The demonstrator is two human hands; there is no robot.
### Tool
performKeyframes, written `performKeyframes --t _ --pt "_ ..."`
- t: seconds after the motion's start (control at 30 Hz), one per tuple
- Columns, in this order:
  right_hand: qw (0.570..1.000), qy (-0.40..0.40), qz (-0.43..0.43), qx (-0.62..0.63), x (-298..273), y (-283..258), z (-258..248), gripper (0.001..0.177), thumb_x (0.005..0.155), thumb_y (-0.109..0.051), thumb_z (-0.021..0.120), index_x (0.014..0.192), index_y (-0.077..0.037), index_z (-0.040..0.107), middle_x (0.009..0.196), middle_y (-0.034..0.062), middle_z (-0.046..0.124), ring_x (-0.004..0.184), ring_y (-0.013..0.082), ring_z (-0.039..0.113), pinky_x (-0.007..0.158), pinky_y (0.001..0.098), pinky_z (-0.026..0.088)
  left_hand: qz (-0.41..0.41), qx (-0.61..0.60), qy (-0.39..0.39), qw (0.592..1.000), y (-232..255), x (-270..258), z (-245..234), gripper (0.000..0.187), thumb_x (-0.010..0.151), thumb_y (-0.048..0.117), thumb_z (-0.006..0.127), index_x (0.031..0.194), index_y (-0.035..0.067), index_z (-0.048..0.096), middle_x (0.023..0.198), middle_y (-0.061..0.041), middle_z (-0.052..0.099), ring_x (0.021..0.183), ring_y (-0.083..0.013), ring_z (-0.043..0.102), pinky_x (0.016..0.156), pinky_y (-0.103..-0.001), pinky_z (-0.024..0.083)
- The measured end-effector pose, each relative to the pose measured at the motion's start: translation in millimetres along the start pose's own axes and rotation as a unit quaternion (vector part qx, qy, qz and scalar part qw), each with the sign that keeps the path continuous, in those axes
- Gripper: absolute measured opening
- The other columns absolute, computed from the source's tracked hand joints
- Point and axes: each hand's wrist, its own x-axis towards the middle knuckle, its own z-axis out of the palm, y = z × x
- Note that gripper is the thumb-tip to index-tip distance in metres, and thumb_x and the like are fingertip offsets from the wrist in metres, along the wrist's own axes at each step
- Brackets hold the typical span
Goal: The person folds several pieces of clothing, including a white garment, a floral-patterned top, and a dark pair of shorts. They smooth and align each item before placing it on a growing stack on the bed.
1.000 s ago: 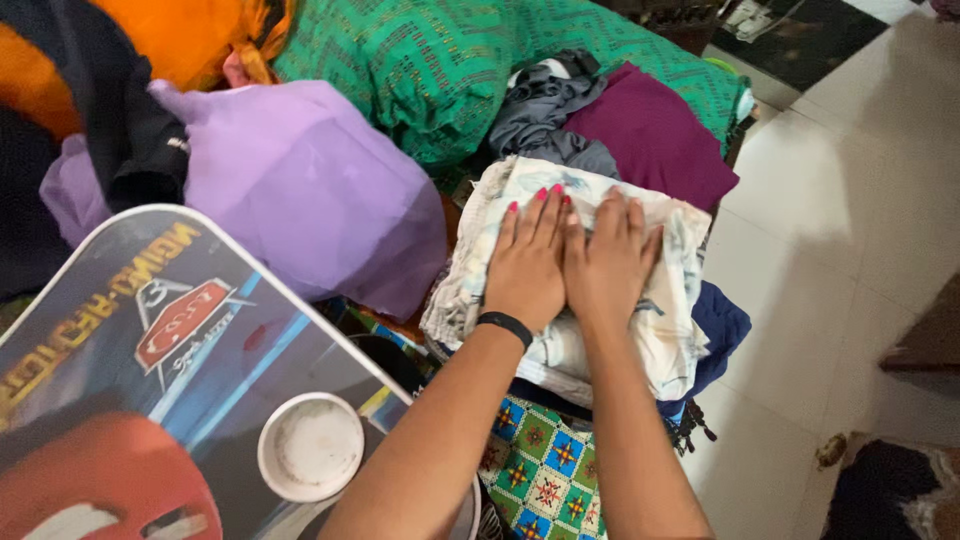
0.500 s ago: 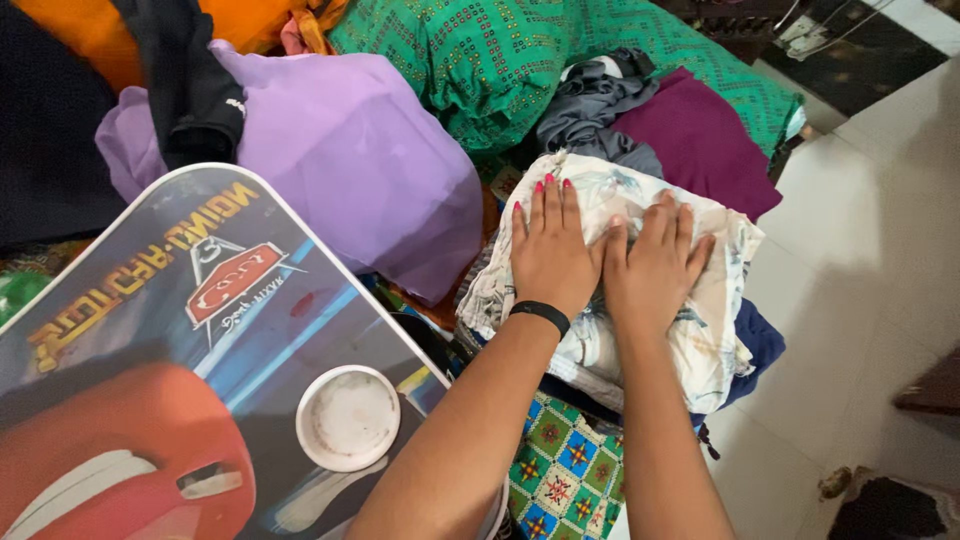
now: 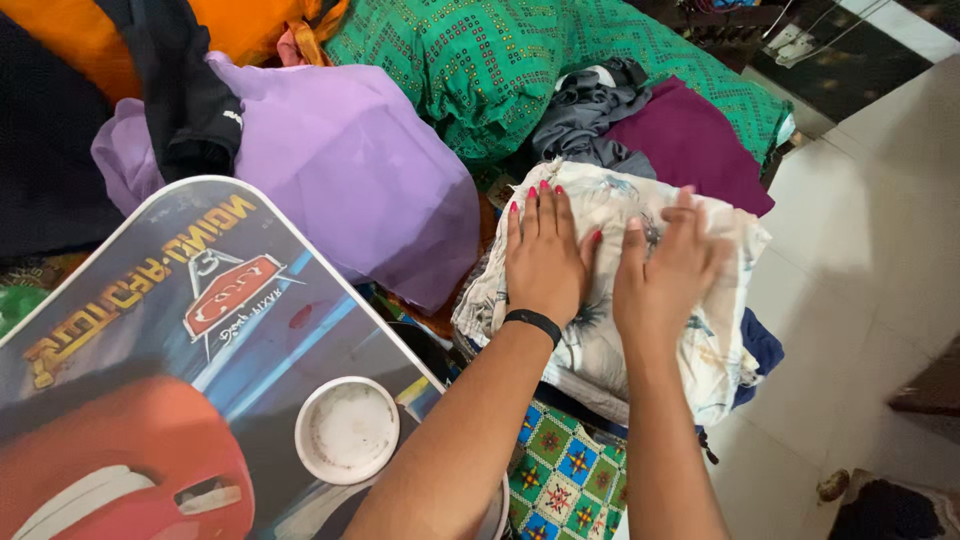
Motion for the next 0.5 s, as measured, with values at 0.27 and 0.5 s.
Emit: performKeyframes --t 0.27,0.5 --pt "0.991 0.015 -0.030 -0.126 -4.2 19.2 11.2 0.057 0.106 -0.038 0.052 0.142 0.007 0.054 0.162 0.0226 0.042 0.151 0.0438 0.031 0.118 0.0670 0.012 -0.007 -0.015 -0.005 1.000 0.6 1.5 -4.2 0.073 0.097 0.045 0.054 0.149 -0.006 0.043 0.157 -0.024 0.041 0.147 -0.0392 0.035 0.124 -0.051 0.021" --pt "0.991 0.014 -0.032 -0.132 -7.5 23.9 15.4 0.058 0.104 -0.040 0.054 0.141 0.006 0.055 0.161 0.0223 0.042 0.150 0.0433 0.032 0.120 0.0651 0.014 -0.012 -0.021 -0.022 0.999 1.0 1.3 -1.8 0.074 0.097 0.046 0.053 0.149 -0.006 0.042 0.156 -0.025 0.042 0.147 -0.0392 0.036 0.123 -0.053 0.021"
